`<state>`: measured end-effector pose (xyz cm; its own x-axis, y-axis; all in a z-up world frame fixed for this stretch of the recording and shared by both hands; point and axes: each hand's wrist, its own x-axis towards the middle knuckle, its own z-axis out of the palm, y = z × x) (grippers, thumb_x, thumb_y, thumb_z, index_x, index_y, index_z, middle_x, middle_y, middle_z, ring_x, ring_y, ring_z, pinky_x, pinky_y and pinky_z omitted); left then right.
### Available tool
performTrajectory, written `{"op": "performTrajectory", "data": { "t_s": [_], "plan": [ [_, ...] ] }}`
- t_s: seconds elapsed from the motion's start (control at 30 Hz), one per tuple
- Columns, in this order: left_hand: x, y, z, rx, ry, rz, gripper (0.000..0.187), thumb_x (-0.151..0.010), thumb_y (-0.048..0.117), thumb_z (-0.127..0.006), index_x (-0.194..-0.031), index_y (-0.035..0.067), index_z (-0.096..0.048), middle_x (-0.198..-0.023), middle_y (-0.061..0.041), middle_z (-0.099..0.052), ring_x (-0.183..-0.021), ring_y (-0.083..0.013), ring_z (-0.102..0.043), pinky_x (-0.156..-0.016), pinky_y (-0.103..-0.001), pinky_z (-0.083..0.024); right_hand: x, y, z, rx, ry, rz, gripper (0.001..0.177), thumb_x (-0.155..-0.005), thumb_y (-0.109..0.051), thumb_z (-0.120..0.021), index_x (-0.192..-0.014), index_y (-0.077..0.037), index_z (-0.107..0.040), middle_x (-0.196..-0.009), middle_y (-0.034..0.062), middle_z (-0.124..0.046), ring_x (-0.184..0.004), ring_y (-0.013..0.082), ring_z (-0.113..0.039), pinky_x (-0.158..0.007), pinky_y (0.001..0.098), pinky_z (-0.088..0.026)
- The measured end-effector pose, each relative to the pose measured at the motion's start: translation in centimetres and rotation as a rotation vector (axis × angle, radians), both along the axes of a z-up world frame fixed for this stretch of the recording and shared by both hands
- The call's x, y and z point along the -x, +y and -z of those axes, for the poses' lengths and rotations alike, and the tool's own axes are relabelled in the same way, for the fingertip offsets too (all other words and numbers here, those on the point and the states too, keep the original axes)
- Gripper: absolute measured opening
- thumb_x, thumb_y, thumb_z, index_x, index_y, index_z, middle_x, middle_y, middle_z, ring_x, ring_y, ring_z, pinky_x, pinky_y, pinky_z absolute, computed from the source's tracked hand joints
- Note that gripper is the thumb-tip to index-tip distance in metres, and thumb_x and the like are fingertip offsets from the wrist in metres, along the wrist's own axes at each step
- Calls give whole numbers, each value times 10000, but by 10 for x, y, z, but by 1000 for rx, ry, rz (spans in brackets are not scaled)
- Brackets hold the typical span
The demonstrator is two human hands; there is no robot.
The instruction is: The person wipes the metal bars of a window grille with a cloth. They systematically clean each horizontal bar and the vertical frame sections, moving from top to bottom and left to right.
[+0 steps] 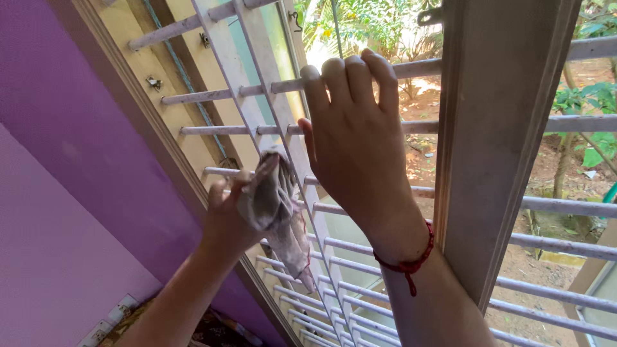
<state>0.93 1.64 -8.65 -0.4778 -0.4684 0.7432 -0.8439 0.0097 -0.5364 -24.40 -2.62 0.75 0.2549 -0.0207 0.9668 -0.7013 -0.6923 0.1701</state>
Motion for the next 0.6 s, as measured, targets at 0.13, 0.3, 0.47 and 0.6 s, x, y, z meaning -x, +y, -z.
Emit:
{"op": "performTrajectory", "data": {
  "t_s": [0.13,0.3,0.47,0.6],
  "plan": [
    [2,0,-14,44,204,11,804,-634,458,-818,-1364,157,-664,-1242,-109,-587,-1011,-303,-537,-860,-438,-453,-2,3,-3,12,-11,8,508,-936,-262,-758,-1311,16,-559,-1213,153,-543,-1221,318,-505,-1189,487,-299],
    [17,-15,25,7,138,48,527,-778,444,-813,-1206,170,-674,-1149,-22,-639,-1084,-194,-572,-853,-467,-405,-6,0,0,-20,-41,-2,486,-926,-236,-770,-1282,12,-550,-1184,156,-541,-1206,325,-509,-1205,500,-302],
    [-9,-15,-20,234,-251,-164,385,-849,384,-823,-1159,166,-756,-1169,-38,-642,-1135,-194,-535,-855,-421,-373,-9,3,-2,19,-71,-2,506,-900,-227,-769,-1286,13,-546,-1190,154,-543,-1233,344,-508,-1187,506,-307],
    [5,-22,1,95,78,-21,367,-823,441,-809,-1083,205,-703,-1234,-78,-633,-1094,-224,-528,-889,-452,-360,-8,0,-1,6,-62,21,472,-923,-239,-765,-1260,20,-559,-1172,165,-550,-1206,340,-512,-1184,510,-307]
  ]
}}
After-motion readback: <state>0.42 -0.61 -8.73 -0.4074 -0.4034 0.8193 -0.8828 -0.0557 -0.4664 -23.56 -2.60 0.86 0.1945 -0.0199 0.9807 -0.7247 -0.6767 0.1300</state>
